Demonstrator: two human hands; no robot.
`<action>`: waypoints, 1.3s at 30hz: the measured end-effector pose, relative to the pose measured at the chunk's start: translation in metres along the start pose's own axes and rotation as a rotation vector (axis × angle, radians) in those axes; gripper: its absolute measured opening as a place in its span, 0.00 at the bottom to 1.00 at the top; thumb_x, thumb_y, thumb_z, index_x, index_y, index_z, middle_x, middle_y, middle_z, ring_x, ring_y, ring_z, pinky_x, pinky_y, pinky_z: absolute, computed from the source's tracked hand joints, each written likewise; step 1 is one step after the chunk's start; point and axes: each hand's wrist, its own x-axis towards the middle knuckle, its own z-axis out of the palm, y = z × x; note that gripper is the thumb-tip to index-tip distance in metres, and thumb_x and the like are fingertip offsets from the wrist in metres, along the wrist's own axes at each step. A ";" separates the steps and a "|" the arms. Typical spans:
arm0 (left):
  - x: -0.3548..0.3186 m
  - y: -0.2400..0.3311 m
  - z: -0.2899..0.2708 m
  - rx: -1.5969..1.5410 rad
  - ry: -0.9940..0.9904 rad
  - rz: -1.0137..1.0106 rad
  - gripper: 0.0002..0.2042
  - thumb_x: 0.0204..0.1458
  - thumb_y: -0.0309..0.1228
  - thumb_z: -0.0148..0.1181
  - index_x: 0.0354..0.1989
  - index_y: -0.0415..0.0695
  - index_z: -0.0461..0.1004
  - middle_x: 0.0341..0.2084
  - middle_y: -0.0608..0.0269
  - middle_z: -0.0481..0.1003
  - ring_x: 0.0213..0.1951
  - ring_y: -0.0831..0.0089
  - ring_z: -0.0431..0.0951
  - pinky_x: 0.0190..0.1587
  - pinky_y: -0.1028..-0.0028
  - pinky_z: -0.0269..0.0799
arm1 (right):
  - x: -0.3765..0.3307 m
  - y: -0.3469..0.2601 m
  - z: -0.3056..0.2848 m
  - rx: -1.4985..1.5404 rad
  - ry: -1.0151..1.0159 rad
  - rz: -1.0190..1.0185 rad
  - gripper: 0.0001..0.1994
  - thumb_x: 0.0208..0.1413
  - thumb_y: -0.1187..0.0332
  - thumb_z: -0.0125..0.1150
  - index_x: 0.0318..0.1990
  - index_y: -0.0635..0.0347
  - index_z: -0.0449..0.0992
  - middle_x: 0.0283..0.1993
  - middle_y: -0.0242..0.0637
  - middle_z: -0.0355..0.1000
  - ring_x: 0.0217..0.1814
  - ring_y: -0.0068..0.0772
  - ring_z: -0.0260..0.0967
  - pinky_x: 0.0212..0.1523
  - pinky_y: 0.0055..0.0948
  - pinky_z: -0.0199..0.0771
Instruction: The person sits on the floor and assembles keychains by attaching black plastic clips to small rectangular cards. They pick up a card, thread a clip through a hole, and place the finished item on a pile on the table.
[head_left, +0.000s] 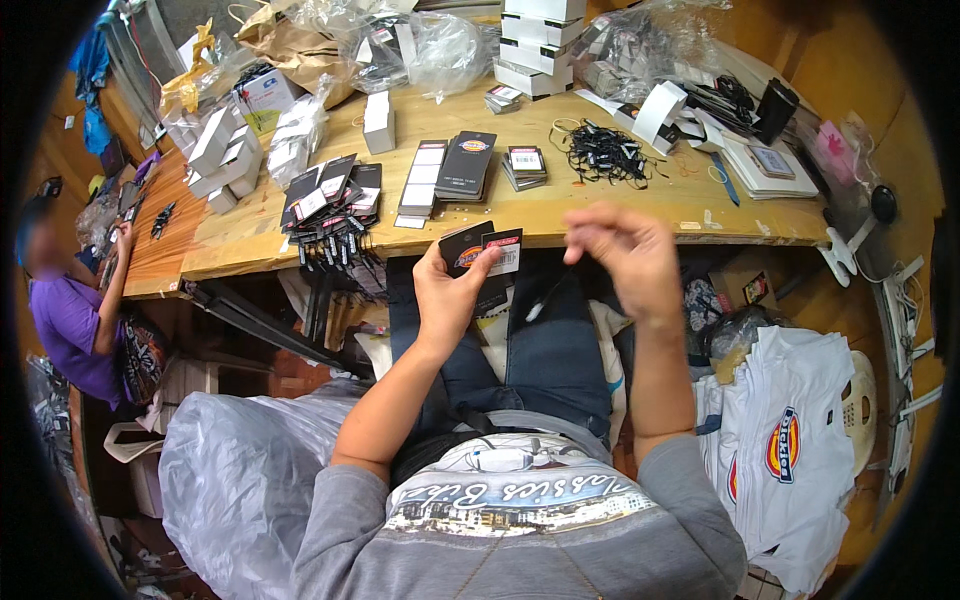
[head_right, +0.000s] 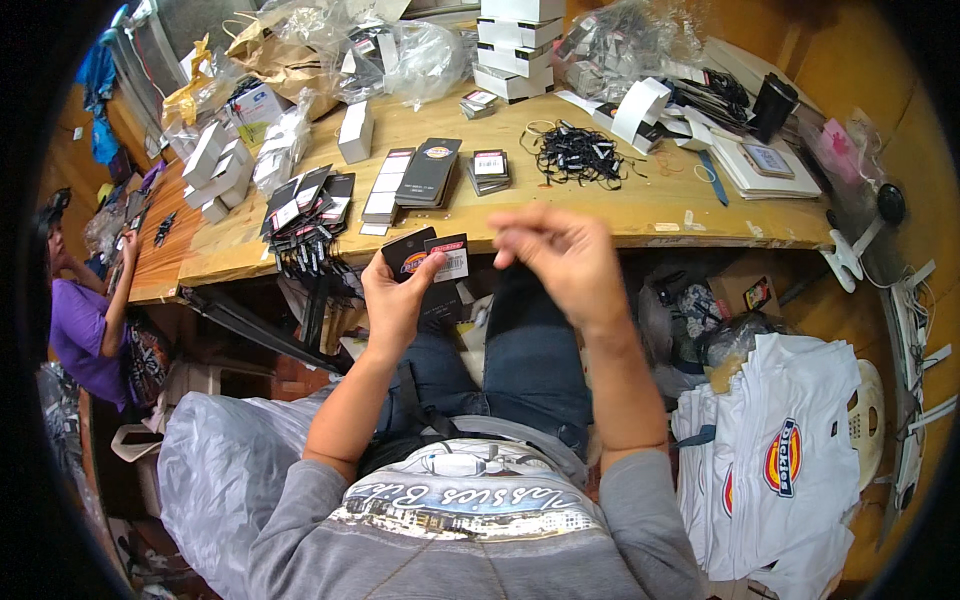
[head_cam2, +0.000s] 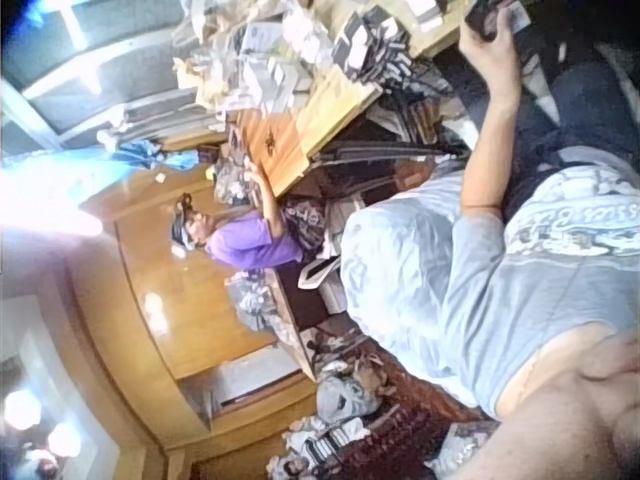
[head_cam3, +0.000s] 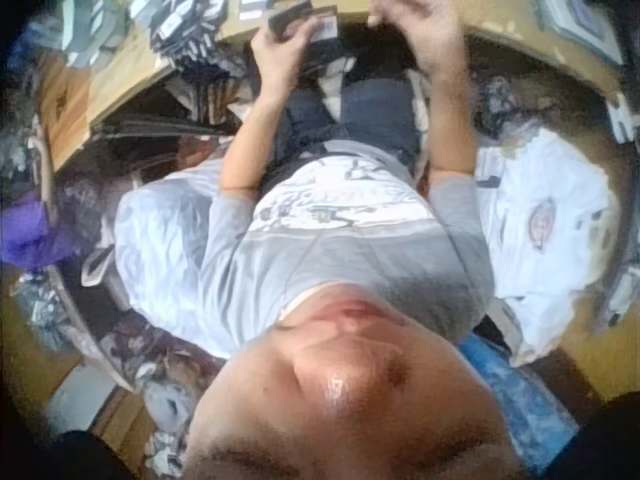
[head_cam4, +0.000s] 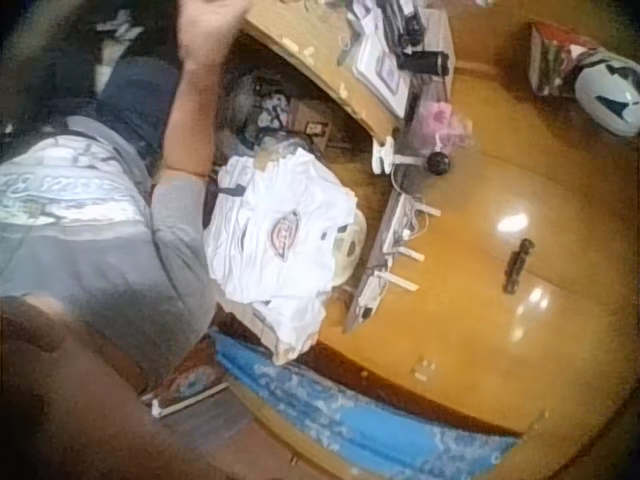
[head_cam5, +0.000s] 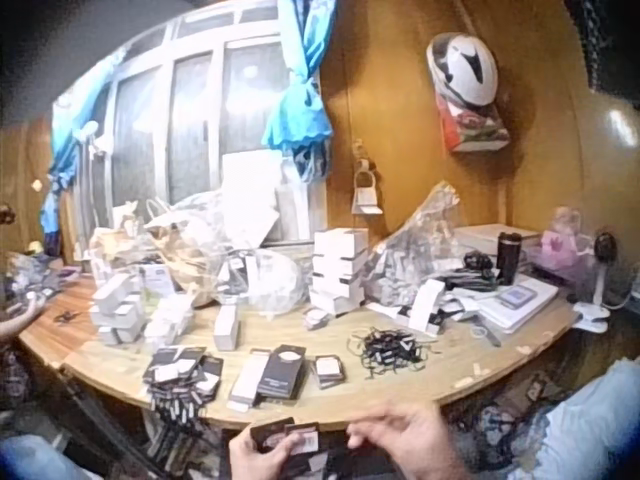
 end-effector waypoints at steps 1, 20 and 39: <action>-0.001 0.000 0.000 0.011 -0.006 0.029 0.09 0.38 0.22 0.59 0.29 0.35 0.69 0.24 0.63 0.72 0.25 0.82 0.70 0.29 0.84 0.66 | -0.006 0.011 0.006 0.010 0.019 0.037 0.05 0.43 0.79 0.53 0.29 0.69 0.71 0.25 0.39 0.68 0.22 0.22 0.65 0.27 0.17 0.66; -0.010 0.016 -0.004 0.373 -0.154 0.441 0.07 0.36 0.17 0.58 0.27 0.35 0.72 0.23 0.61 0.73 0.25 0.79 0.71 0.29 0.83 0.66 | -0.019 0.055 0.021 -0.219 -0.005 0.081 0.05 0.45 0.74 0.53 0.26 0.69 0.71 0.19 0.29 0.67 0.20 0.11 0.58 0.21 0.14 0.60; -0.010 0.018 -0.013 0.170 -0.320 0.138 0.11 0.48 0.20 0.41 0.41 0.35 0.59 0.25 0.57 0.70 0.28 0.75 0.69 0.34 0.79 0.64 | -0.022 0.053 0.030 -0.418 0.169 -0.104 0.04 0.45 0.76 0.52 0.23 0.68 0.69 0.17 0.28 0.62 0.17 0.12 0.53 0.17 0.14 0.53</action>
